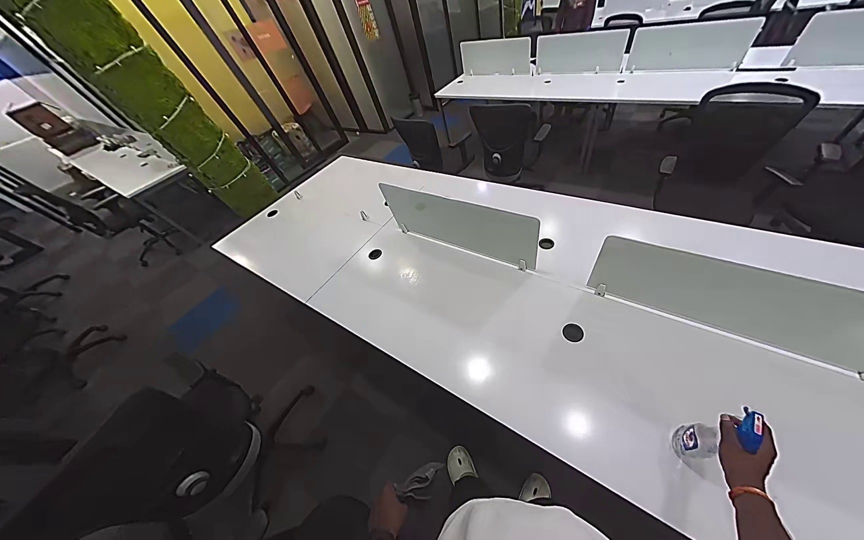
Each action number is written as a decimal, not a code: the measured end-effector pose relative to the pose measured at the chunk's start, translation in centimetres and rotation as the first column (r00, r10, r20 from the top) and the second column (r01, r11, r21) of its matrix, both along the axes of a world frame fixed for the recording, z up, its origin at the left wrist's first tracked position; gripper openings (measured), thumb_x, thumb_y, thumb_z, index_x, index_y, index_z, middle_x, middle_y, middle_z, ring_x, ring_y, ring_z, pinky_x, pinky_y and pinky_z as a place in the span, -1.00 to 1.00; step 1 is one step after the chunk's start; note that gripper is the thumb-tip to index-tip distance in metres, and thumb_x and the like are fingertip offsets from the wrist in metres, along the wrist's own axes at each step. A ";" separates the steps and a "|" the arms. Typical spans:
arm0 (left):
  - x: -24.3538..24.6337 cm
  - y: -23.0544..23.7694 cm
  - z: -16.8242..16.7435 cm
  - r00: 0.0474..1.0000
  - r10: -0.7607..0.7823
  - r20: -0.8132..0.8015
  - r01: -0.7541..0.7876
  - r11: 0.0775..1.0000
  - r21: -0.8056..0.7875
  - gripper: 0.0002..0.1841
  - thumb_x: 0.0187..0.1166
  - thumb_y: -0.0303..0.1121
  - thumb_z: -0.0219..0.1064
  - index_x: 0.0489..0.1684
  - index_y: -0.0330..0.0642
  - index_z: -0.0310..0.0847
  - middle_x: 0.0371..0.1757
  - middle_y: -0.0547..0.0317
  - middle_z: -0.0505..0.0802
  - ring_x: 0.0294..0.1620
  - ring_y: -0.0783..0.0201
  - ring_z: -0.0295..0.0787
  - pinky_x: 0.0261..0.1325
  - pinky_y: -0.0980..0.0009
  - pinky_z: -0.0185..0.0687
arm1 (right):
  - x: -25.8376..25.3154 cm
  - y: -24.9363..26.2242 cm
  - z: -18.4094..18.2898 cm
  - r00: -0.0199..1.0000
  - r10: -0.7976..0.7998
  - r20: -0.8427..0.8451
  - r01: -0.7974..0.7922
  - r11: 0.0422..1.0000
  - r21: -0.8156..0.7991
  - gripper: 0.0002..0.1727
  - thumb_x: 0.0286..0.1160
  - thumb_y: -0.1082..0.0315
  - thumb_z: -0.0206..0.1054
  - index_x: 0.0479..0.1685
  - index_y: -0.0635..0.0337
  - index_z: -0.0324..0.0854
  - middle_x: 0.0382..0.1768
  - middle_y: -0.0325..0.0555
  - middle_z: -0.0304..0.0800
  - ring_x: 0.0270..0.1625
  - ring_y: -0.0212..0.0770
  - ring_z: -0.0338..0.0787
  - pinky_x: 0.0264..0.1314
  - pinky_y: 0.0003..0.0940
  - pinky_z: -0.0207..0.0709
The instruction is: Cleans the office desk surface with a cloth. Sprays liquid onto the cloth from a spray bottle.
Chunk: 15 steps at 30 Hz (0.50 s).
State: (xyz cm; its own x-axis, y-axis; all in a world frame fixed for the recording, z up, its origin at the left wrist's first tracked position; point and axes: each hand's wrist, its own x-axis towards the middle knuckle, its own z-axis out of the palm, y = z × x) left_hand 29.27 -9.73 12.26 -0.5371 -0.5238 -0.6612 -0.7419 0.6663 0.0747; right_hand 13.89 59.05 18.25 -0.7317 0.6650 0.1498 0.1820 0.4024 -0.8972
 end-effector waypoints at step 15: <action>1.4 -3.0 1.7 0.997 0.075 0.021 -0.075 0.997 -0.001 -0.53 0.38 -0.43 0.45 0.33 -0.26 0.63 0.31 -0.23 0.80 0.40 -0.14 0.73 0.41 -0.14 0.62 | -0.6 -8.3 -1.7 0.986 0.157 0.053 -0.164 0.971 0.176 -0.62 0.54 0.37 0.24 0.15 0.55 0.64 -0.06 0.41 0.80 -0.03 0.14 0.81 0.16 0.05 0.62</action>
State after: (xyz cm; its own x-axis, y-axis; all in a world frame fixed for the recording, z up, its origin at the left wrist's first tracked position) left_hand 30.69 -12.76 13.91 -0.4825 -0.5619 -0.6719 -0.7910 0.6090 0.0587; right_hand 13.30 50.78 16.59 -0.8340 0.5033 0.2260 0.1345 0.5827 -0.8015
